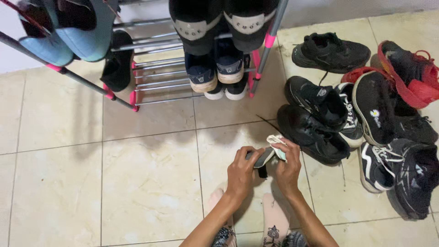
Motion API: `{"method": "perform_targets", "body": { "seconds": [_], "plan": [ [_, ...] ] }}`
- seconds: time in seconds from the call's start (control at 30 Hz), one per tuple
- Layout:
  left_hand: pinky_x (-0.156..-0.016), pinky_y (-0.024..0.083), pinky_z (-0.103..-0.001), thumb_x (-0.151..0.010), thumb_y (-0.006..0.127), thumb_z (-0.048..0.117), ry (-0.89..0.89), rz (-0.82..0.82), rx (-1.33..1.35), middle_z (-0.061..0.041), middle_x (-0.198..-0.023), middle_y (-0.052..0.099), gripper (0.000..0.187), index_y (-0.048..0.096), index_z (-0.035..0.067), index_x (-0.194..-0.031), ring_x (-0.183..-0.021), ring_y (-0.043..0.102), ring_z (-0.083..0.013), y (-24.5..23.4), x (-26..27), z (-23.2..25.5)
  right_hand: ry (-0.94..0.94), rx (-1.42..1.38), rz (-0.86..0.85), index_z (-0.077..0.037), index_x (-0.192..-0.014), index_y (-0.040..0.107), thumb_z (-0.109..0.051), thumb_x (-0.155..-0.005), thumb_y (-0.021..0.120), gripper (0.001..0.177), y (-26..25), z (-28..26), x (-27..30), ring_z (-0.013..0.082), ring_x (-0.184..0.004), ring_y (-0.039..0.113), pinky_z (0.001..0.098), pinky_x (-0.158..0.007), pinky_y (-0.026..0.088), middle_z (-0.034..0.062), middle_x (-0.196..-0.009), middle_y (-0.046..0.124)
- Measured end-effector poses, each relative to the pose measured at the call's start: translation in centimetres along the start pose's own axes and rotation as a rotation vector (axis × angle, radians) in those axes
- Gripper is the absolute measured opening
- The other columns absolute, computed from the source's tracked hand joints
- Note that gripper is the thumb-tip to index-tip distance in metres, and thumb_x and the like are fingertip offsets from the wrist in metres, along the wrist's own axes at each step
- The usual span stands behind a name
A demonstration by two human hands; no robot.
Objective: The person sits on the floor and wipes a black sneaker with a white cloth. They clean the sole, sides, and upper parts of the shoe, then place it on a metal shoe rack.
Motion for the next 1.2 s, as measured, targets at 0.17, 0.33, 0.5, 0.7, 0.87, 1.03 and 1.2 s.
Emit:
{"method": "perform_targets", "body": {
  "seconds": [0.17,0.33,0.5,0.7,0.87,1.03,1.2],
  "plan": [
    [-0.074,0.060,-0.040,-0.068,0.064,-0.013,0.033,-0.009,0.022,-0.008,-0.118,0.063,0.063,0.066,0.016,-0.123,-0.105,0.065,-0.0308,0.5,0.1,0.2,0.199,0.013,-0.233,-0.004,-0.115,0.069,0.022,-0.074,0.052,0.051,0.1,1.1,-0.4,0.0361,-0.121,0.059,0.0471,-0.106,0.045,0.0168,-0.121,0.065],
    [-0.072,0.060,-0.041,-0.070,0.066,-0.011,0.019,-0.004,0.033,-0.008,-0.117,0.062,0.059,0.067,0.016,-0.123,-0.106,0.065,-0.0302,1.1,0.2,0.0,0.076,0.032,-0.024,-0.004,-0.119,0.066,0.019,-0.082,0.048,0.047,-1.0,1.8,0.7,0.0361,-0.126,0.058,0.0447,-0.107,0.044,0.0171,-0.125,0.062],
    [-0.072,0.059,-0.041,-0.066,0.065,-0.012,-0.010,0.017,0.048,-0.007,-0.114,0.063,0.059,0.067,0.015,-0.119,-0.105,0.065,-0.0297,0.4,0.1,-0.5,0.083,0.110,-0.180,-0.001,-0.114,0.067,0.019,-0.081,0.050,0.043,1.0,2.4,1.3,0.0414,-0.118,0.056,0.0482,-0.102,0.044,0.0214,-0.124,0.062],
    [-0.076,0.058,-0.042,-0.063,0.062,-0.016,-0.002,0.066,0.077,-0.007,-0.112,0.065,0.054,0.064,0.006,-0.112,-0.107,0.065,-0.0306,0.8,0.0,-0.9,0.312,-0.021,-0.102,-0.006,-0.120,0.069,0.018,-0.088,0.044,0.047,0.3,2.6,0.4,0.0305,-0.120,0.061,0.0444,-0.101,0.050,0.0135,-0.125,0.062],
    [-0.076,0.058,-0.041,-0.063,0.060,-0.019,-0.038,0.115,0.140,-0.007,-0.110,0.067,0.046,0.061,0.004,-0.103,-0.105,0.066,-0.0301,0.6,-0.2,-1.8,0.254,0.050,-0.192,-0.003,-0.115,0.070,0.025,-0.076,0.040,0.056,1.1,0.1,1.5,0.0376,-0.129,0.050,0.0484,-0.111,0.041,0.0185,-0.131,0.055],
    [-0.073,0.057,-0.042,-0.060,0.057,-0.021,0.007,0.077,0.113,-0.008,-0.107,0.067,0.048,0.062,0.004,-0.101,-0.102,0.067,-0.0321,0.6,-0.3,-0.9,0.358,0.177,-0.359,-0.006,-0.119,0.068,0.023,-0.074,0.044,0.060,1.5,1.3,1.7,0.0364,-0.128,0.048,0.0454,-0.111,0.043,0.0173,-0.131,0.053],
    [-0.075,0.056,-0.043,-0.065,0.057,-0.018,-0.078,0.104,0.151,-0.010,-0.108,0.067,0.044,0.062,0.003,-0.102,-0.102,0.066,-0.0330,0.1,-0.7,-1.5,0.169,0.096,-0.177,-0.006,-0.125,0.065,0.019,-0.082,0.045,0.054,0.9,3.5,3.0,0.0373,-0.129,0.048,0.0473,-0.110,0.042,0.0197,-0.131,0.052]
  ]
}}
Point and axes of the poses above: each hand's wrist, its own x-axis away from the middle knuckle, its own y-axis out of the palm, z = x × y, the point moved 2 cm from there along -x, towards the middle knuckle
